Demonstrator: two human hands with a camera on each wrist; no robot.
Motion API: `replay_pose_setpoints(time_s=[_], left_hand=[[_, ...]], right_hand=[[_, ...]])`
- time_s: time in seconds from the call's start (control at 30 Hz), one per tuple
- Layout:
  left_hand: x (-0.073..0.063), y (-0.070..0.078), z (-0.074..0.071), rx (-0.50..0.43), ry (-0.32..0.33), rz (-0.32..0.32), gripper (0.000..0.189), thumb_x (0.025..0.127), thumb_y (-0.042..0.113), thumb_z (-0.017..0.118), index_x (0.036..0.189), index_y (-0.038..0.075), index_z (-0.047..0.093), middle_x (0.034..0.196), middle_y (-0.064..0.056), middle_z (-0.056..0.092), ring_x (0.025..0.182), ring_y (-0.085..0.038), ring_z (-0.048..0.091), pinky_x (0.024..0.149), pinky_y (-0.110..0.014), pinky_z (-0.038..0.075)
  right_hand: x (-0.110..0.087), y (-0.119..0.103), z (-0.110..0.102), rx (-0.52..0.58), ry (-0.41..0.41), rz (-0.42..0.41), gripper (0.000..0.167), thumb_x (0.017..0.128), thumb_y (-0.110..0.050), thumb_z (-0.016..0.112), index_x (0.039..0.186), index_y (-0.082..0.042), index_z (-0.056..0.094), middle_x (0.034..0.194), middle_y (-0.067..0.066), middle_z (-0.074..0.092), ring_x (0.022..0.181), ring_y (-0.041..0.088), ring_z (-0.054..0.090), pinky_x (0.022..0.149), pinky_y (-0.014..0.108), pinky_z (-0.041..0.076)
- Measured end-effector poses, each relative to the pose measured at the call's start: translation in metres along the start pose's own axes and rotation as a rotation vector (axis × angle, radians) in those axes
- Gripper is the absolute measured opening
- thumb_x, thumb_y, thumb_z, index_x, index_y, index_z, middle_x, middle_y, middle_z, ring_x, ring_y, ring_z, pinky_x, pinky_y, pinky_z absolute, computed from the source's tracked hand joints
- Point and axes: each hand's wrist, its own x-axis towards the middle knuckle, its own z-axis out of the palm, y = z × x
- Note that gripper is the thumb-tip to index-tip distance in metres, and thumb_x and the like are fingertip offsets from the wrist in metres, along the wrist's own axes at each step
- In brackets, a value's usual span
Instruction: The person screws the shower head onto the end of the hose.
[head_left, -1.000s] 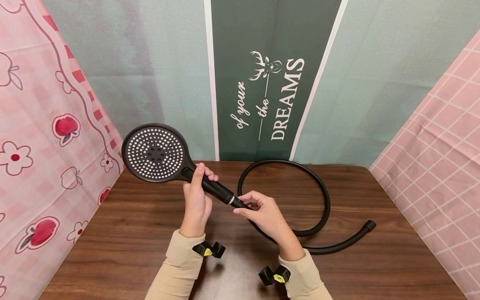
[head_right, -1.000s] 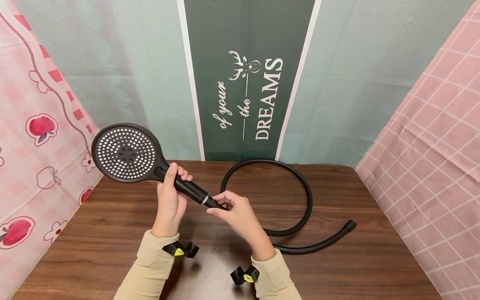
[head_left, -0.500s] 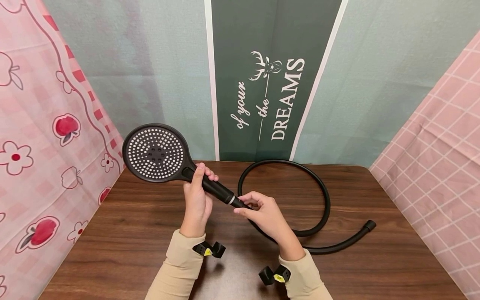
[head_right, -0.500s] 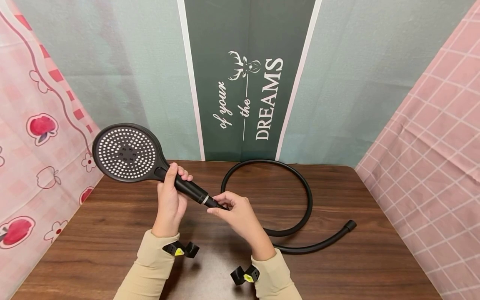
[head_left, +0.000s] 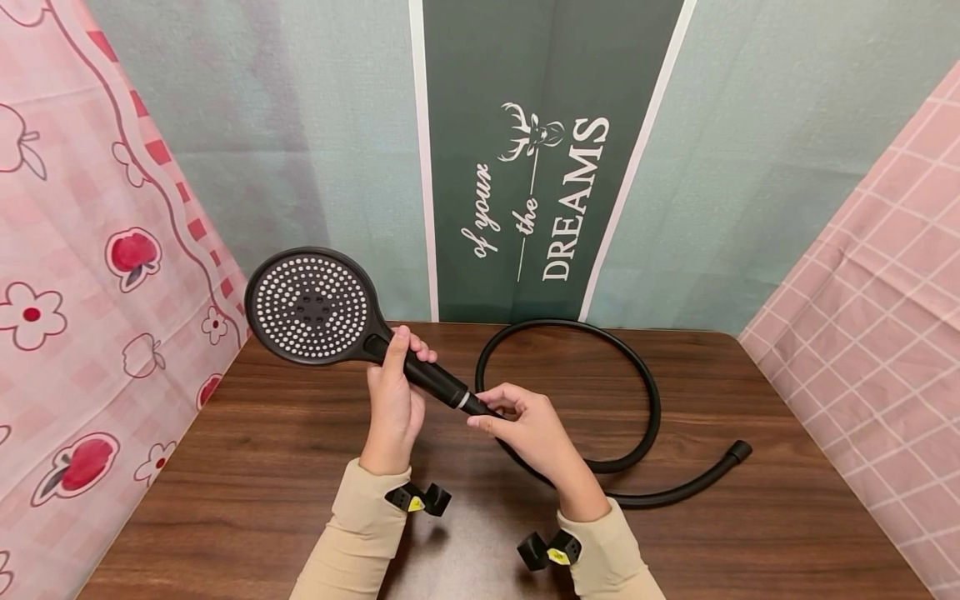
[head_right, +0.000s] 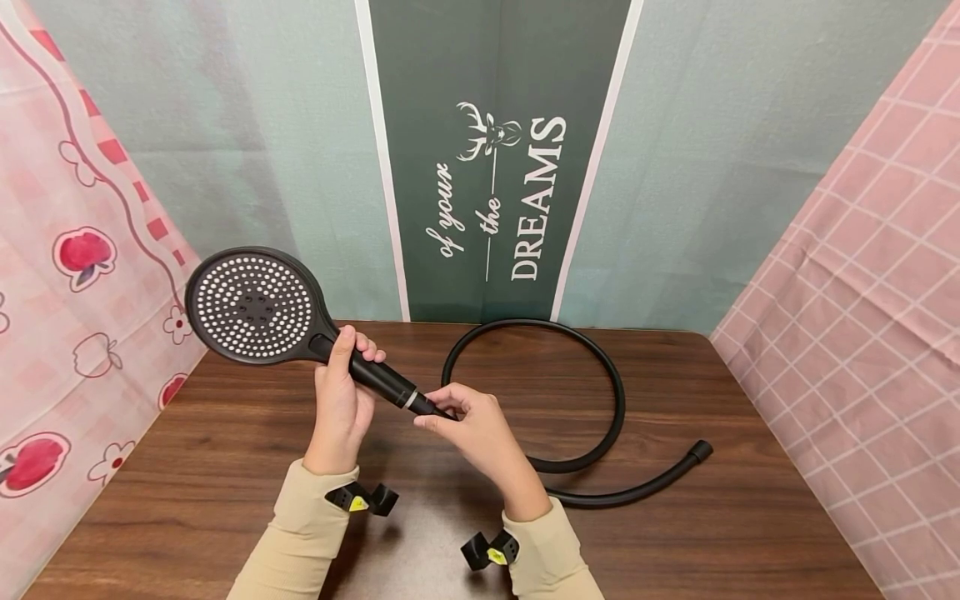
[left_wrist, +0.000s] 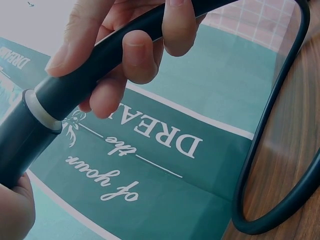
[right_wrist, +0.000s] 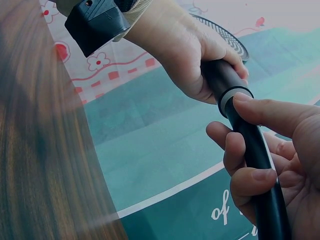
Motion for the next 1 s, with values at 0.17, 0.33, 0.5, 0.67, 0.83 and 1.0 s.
replay_pose_setpoints(time_s=[0.17,0.33,0.5,0.67,0.83,1.0], left_hand=[[0.0,-0.0002,0.0002,-0.004,-0.004,-0.001,0.009,0.102,0.012,0.054,0.096,0.009,0.048,0.072,0.001,0.058,0.063,-0.009,0.056,0.066,-0.021,0.055],[-0.0003,-0.0003,0.0004,-0.006,0.0,-0.003,0.009,0.102,0.013,0.054,0.096,0.009,0.048,0.072,0.001,0.057,0.063,-0.009,0.056,0.066,-0.022,0.054],[-0.0002,-0.0005,0.0004,-0.006,0.003,-0.003,0.01,0.102,0.013,0.054,0.095,0.009,0.049,0.072,0.001,0.058,0.063,-0.009,0.056,0.065,-0.021,0.054],[0.0001,-0.0009,0.0004,-0.015,0.001,0.001,0.009,0.102,0.012,0.055,0.095,0.009,0.049,0.072,0.001,0.058,0.062,-0.008,0.056,0.065,-0.021,0.054],[0.0003,-0.001,0.0006,-0.017,0.002,0.004,0.01,0.101,0.012,0.055,0.095,0.009,0.049,0.072,0.001,0.058,0.062,-0.008,0.056,0.064,-0.021,0.054],[0.0002,-0.001,0.0006,-0.013,0.003,0.001,0.01,0.102,0.012,0.055,0.094,0.009,0.049,0.072,0.001,0.058,0.062,-0.008,0.056,0.065,-0.021,0.054]], right_hand=[[0.001,0.0014,0.0001,-0.021,0.017,-0.039,0.03,0.08,-0.018,0.084,0.106,-0.009,0.071,0.089,0.01,0.072,0.072,0.007,0.062,0.065,0.021,0.052],[0.0019,0.0025,0.0005,-0.03,0.03,-0.067,0.036,0.078,-0.016,0.085,0.11,-0.009,0.069,0.096,0.011,0.073,0.077,0.006,0.064,0.071,0.021,0.052],[0.0014,0.0032,0.0006,-0.022,0.027,-0.047,0.031,0.079,-0.016,0.084,0.106,-0.009,0.07,0.093,0.011,0.074,0.077,0.008,0.063,0.069,0.021,0.052],[0.0005,0.0026,0.0005,-0.028,0.027,-0.046,0.028,0.08,-0.017,0.084,0.103,-0.01,0.071,0.091,0.01,0.075,0.075,0.008,0.062,0.066,0.021,0.051],[0.0004,0.0017,0.0007,-0.021,0.028,-0.033,0.026,0.08,-0.017,0.084,0.102,-0.011,0.072,0.09,0.008,0.076,0.072,0.008,0.06,0.062,0.021,0.05],[0.0002,0.0012,0.0004,-0.026,0.023,-0.031,0.025,0.081,-0.019,0.083,0.102,-0.01,0.072,0.091,0.01,0.076,0.073,0.009,0.06,0.062,0.021,0.049]])
